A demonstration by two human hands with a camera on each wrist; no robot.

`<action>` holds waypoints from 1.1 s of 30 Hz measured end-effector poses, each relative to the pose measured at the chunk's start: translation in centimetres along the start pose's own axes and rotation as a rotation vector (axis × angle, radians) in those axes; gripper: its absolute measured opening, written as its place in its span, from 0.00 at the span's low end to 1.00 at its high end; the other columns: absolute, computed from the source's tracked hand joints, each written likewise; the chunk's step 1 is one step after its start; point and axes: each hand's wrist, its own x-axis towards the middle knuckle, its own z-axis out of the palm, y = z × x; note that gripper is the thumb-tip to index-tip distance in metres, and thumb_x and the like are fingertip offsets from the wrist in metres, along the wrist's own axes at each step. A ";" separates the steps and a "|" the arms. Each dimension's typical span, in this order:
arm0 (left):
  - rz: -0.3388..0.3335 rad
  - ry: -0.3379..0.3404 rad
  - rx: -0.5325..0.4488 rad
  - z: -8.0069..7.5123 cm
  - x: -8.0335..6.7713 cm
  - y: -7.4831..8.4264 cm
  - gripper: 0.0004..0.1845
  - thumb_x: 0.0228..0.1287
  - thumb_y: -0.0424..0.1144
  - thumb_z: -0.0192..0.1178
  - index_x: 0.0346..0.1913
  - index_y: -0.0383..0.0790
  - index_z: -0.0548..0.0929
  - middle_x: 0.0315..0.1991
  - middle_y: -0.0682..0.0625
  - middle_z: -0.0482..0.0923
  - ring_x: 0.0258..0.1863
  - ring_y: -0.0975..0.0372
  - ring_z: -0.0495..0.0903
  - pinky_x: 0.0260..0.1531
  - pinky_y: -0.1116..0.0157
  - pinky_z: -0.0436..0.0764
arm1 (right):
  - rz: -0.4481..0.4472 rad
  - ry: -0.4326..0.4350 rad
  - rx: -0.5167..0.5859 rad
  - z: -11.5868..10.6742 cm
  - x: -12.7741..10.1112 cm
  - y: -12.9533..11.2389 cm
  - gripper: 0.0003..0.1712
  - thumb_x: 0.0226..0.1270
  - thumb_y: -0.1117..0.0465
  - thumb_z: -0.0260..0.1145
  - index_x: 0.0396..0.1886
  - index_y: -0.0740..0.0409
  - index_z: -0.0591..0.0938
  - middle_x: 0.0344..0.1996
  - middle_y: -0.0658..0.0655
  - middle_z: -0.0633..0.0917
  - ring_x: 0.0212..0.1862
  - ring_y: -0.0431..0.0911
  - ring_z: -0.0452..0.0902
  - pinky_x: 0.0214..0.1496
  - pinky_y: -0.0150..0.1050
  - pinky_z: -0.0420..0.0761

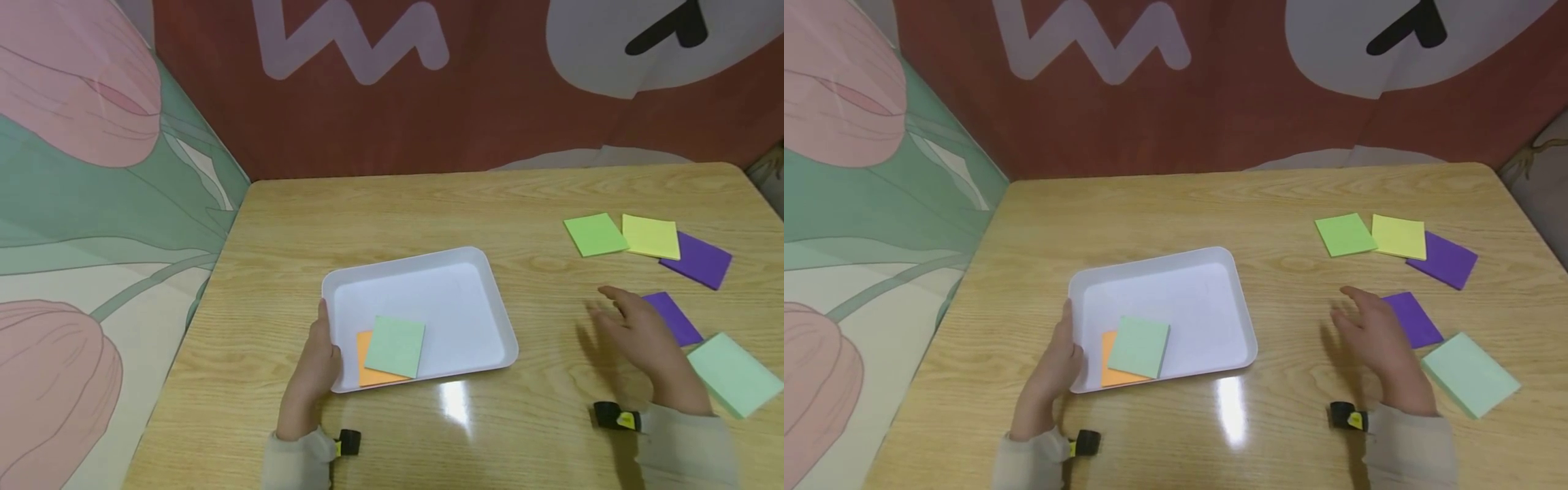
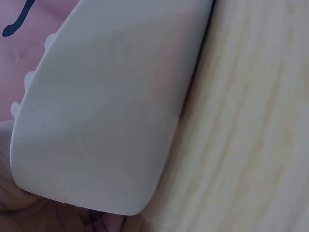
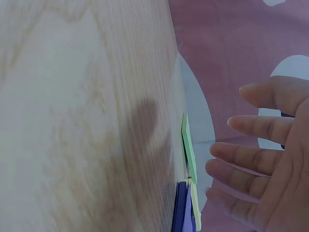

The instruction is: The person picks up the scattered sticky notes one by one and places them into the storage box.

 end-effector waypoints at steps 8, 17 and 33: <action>0.037 0.021 0.016 0.0 0.0 0.0 0.32 0.55 0.21 0.30 0.63 0.26 0.34 0.61 0.28 0.44 0.61 0.47 0.47 0.57 0.53 0.50 | -0.014 0.055 -0.014 -0.2 -0.2 0.7 0.29 0.65 0.58 0.47 0.57 0.78 0.57 0.50 0.81 0.61 0.49 0.73 0.56 0.46 0.64 0.56; 0.030 0.014 0.022 0.0 0.1 0.0 0.33 0.54 0.21 0.30 0.63 0.26 0.33 0.61 0.28 0.43 0.61 0.47 0.46 0.57 0.53 0.50 | 0.037 0.044 -0.016 -0.4 -0.5 1.2 0.30 0.65 0.57 0.46 0.57 0.78 0.56 0.50 0.82 0.60 0.51 0.73 0.53 0.47 0.65 0.54; 0.062 0.025 0.028 0.0 0.1 -0.3 0.33 0.54 0.21 0.31 0.63 0.25 0.34 0.60 0.26 0.46 0.60 0.46 0.48 0.57 0.53 0.51 | 0.088 0.013 -0.065 -0.6 -0.8 2.7 0.28 0.65 0.58 0.47 0.54 0.79 0.59 0.46 0.80 0.64 0.46 0.71 0.58 0.41 0.62 0.61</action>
